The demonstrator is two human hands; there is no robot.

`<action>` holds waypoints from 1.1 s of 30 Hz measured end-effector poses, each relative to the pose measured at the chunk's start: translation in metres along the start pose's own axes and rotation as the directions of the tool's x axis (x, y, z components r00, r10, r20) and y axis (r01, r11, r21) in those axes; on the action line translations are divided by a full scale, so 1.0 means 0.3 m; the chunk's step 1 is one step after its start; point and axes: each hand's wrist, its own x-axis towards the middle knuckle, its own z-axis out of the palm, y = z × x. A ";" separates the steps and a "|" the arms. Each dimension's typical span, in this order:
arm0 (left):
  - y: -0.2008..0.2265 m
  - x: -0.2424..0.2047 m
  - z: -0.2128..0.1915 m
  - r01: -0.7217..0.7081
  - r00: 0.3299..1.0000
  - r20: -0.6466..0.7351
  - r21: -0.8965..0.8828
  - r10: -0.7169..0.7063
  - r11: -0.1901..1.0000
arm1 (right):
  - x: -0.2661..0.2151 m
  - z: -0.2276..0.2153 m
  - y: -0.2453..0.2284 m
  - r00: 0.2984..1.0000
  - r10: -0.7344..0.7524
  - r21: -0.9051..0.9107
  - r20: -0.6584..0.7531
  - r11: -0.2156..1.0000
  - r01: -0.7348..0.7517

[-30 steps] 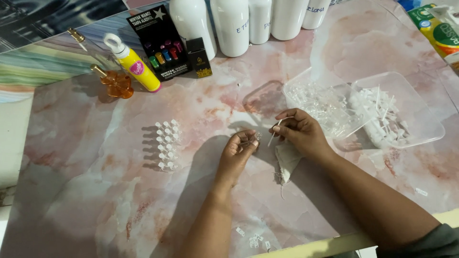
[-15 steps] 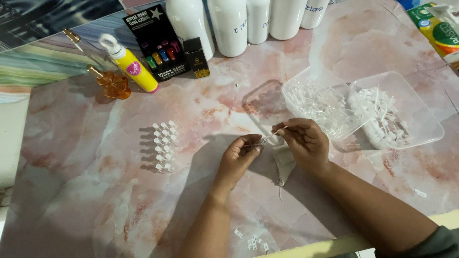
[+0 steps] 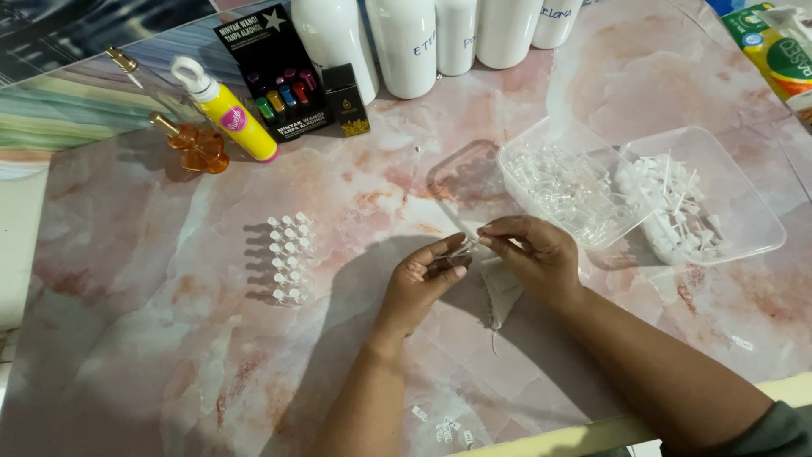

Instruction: Assembling small perfume bottle components by inserting plastic tubes into sprayer heads and caps.

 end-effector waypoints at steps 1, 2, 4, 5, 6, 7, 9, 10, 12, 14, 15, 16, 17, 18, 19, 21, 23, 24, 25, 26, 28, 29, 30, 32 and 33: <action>-0.002 0.003 -0.001 -0.002 1.000 -0.001 0.000 0.002 1.000 | 0.003 -0.009 0.019 1.000 -0.002 0.000 0.001 1.000 0.002; -0.004 0.005 -0.001 -0.005 1.000 0.003 -0.013 0.005 1.000 | 0.005 -0.018 0.039 0.998 0.065 0.011 0.007 0.998 -0.065; -0.012 0.006 -0.002 -0.006 1.000 0.004 -0.026 0.006 1.000 | 0.006 -0.019 0.047 0.991 0.133 0.022 0.014 0.991 -0.134; -0.018 0.007 -0.001 -0.013 1.000 -0.017 -0.034 0.013 0.999 | 0.006 -0.012 0.036 0.977 0.215 0.129 -0.003 0.969 -0.213; -0.024 0.009 0.001 -0.020 0.999 -0.039 -0.042 0.018 0.999 | 0.007 -0.005 0.025 0.955 0.296 0.235 -0.011 0.929 -0.285; -0.023 0.009 0.000 -0.020 0.999 -0.039 -0.043 0.018 0.999 | 0.008 -0.012 0.039 0.955 0.297 0.235 -0.011 0.929 -0.286; -0.022 0.010 -0.001 -0.021 1.000 -0.023 -0.037 0.020 0.999 | 0.010 -0.025 0.068 0.894 0.442 0.428 0.077 0.795 -0.430; -0.019 0.009 -0.002 -0.021 1.000 -0.024 -0.036 0.020 0.999 | 0.011 -0.029 0.078 0.894 0.442 0.429 0.078 0.794 -0.430; -0.014 0.007 -0.001 -0.021 1.000 -0.006 -0.023 0.021 1.000 | 0.009 -0.041 0.098 0.877 0.462 0.402 0.133 0.783 -0.474; -0.011 0.005 0.001 -0.026 1.000 0.012 -0.022 0.026 0.999 | 0.018 -0.048 0.059 0.907 0.388 0.315 0.162 0.851 -0.420; -0.009 0.002 0.002 -0.031 0.999 0.027 -0.022 0.032 0.999 | 0.023 -0.051 0.038 0.928 0.314 0.228 0.201 0.906 -0.356; -0.003 -0.003 0.004 -0.031 0.999 0.028 -0.022 0.031 0.999 | 0.034 -0.053 0.020 0.928 0.314 0.228 0.200 0.906 -0.356; 0.002 -0.010 0.006 -0.001 1.000 0.022 -0.036 0.002 0.999 | 0.043 -0.054 0.003 0.958 0.178 0.137 0.225 0.968 -0.212; 0.006 -0.016 0.007 0.029 0.999 0.017 -0.050 -0.028 0.998 | 0.053 -0.055 -0.014 0.964 0.041 0.050 0.262 0.997 -0.056; -0.020 -0.005 -0.001 0.032 0.999 0.017 -0.051 -0.031 0.998 | 0.056 -0.064 -0.004 0.964 0.044 0.049 0.262 0.997 -0.059; -0.070 0.019 -0.019 0.080 0.996 -0.028 -0.225 -0.089 0.971 | 0.065 -0.082 0.016 0.901 -0.224 -0.078 0.371 0.959 0.271; -0.073 0.023 -0.030 0.081 0.996 -0.030 -0.185 -0.088 0.979 | 0.059 -0.083 0.036 0.867 -0.311 -0.101 0.388 0.921 0.376; -0.074 0.024 -0.035 0.083 0.996 -0.032 -0.145 -0.089 0.986 | 0.055 -0.084 0.045 0.824 -0.393 -0.121 0.408 0.871 0.475; -0.076 0.026 -0.041 0.083 0.996 -0.032 -0.144 -0.088 0.986 | 0.054 -0.087 0.057 0.824 -0.394 -0.121 0.408 0.871 0.476; -0.078 0.027 -0.046 0.097 0.994 -0.045 -0.135 -0.104 0.986 | 0.052 -0.091 0.069 0.785 -0.443 -0.135 0.434 0.829 0.542; -0.070 0.021 -0.049 0.111 0.991 -0.057 -0.125 -0.119 0.986 | 0.048 -0.091 0.078 0.742 -0.489 -0.147 0.459 0.782 0.606; -0.059 0.015 -0.046 0.129 0.989 -0.055 -0.104 -0.135 0.986 | 0.045 -0.088 0.075 0.723 -0.521 -0.135 0.453 0.762 0.633; -0.048 0.008 -0.042 0.146 0.987 -0.052 -0.083 -0.151 0.986 | 0.042 -0.085 0.073 0.704 -0.552 -0.124 0.447 0.741 0.660; -0.033 0.000 -0.029 0.153 0.986 -0.057 -0.074 -0.157 0.985 | 0.044 -0.081 0.068 0.701 -0.579 -0.133 0.417 0.724 0.677; -0.026 -0.007 -0.023 0.160 0.984 -0.064 -0.067 -0.164 0.985 | 0.044 -0.079 0.065 0.697 -0.603 -0.142 0.388 0.708 0.692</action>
